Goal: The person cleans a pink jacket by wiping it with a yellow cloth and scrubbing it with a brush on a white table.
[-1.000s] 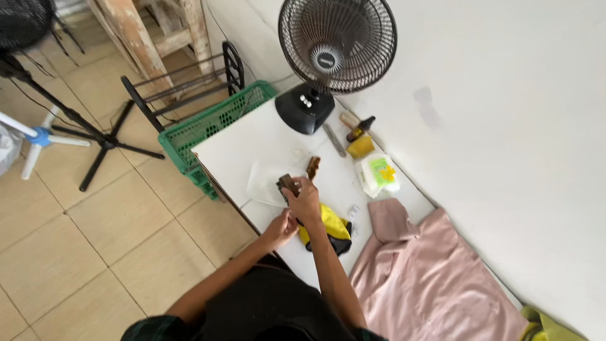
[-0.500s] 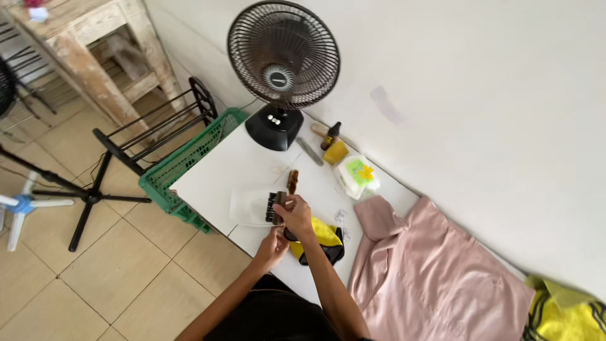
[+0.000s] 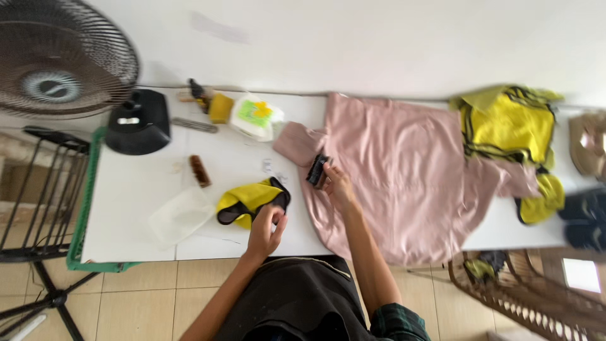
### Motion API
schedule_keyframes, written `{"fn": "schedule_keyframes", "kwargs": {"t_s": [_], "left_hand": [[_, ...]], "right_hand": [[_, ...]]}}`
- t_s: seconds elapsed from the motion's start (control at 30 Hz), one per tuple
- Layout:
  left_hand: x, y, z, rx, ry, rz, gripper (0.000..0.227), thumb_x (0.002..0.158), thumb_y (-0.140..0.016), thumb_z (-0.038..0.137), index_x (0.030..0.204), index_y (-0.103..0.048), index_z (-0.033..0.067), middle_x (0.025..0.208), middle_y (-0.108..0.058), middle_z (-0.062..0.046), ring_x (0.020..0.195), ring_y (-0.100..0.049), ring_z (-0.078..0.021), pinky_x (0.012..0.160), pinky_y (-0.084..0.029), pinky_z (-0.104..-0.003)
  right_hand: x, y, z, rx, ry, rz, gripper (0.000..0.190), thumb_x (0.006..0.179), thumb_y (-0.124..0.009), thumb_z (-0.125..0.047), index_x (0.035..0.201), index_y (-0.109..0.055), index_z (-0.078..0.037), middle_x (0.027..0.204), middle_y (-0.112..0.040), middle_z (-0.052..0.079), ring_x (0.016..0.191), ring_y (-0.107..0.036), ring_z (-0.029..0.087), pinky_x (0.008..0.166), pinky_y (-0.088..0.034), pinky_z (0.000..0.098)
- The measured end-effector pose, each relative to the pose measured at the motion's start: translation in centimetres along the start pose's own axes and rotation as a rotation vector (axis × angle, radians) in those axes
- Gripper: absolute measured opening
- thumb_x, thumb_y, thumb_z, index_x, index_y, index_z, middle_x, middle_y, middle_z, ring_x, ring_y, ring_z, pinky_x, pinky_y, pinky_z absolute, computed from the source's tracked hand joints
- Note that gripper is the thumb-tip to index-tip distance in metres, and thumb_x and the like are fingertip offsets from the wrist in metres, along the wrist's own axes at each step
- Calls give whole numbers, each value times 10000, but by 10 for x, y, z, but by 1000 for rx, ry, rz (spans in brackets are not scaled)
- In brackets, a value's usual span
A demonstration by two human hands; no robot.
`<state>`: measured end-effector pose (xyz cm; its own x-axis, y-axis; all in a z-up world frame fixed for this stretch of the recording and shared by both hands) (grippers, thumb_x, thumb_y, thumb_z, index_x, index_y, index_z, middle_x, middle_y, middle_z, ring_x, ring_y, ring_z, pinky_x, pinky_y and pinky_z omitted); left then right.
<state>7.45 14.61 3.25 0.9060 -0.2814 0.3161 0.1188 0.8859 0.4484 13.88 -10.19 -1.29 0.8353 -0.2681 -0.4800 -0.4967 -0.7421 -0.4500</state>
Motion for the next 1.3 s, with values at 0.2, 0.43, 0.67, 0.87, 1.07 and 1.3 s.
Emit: {"fn": "schedule_keyframes", "kwargs": {"t_s": [0.2,0.43,0.67,0.87,1.07,1.3], "left_hand": [[114,-98,31,-24,-131,-313,433,1130,-678,312,1452,-628,27,1280,-711,-230,1258,-684,-416,1097,-542,-493],[163,-132,35,702,-116,-430,952,927,-801,598,1609,-551,-18,1637,-589,-223,1584,-461,-322,1261,-331,-533],[164,-142,2,701,76,-532,943,994,-701,654,1625,-529,-25,1774,-450,-216,1680,-335,-323,1310,-273,-640],[154,-158,-8,669,104,-477,1182,821,-834,655,1725,-381,42,1805,-382,-154,1691,-278,-284,1285,-248,-630],[152,-154,-16,661,66,-427,1284,772,-889,663,1754,-320,64,1767,-426,-148,1652,-345,-283,1232,-303,-643],[180,-165,-8,731,-297,-319,1442,582,-930,516,1804,-269,130,1867,-295,-120,1696,-319,-294,1263,-371,-549]], "right_hand": [[-5,106,-88,-235,250,311,316,1052,-862,-335,1144,-724,-66,893,-751,41,723,-773,146,599,-647,290],[46,59,-92,-984,398,457,493,773,-1047,-562,1048,-862,-197,754,-775,66,699,-759,231,579,-588,375],[46,133,-128,-1233,529,703,342,790,-919,-426,1072,-871,-239,938,-811,83,928,-797,339,832,-647,430],[46,18,-61,-1310,675,418,300,757,-847,-357,1018,-854,-209,827,-801,122,785,-792,404,713,-623,514],[49,134,-129,-1290,811,680,267,801,-842,-243,1057,-854,-167,856,-801,116,815,-797,362,768,-632,456],[85,-18,-67,-1380,895,256,180,731,-808,-271,902,-818,-217,693,-757,26,655,-774,311,614,-597,447]]}}
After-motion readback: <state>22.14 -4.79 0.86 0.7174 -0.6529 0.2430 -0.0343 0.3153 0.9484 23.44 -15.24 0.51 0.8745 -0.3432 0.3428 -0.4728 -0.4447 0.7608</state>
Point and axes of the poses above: each hand's wrist, its own x-axis towards the middle knuckle, its own y-axis out of the back of the hand, z = x × y, the point moved 4 cm from there along x, towards the middle knuckle
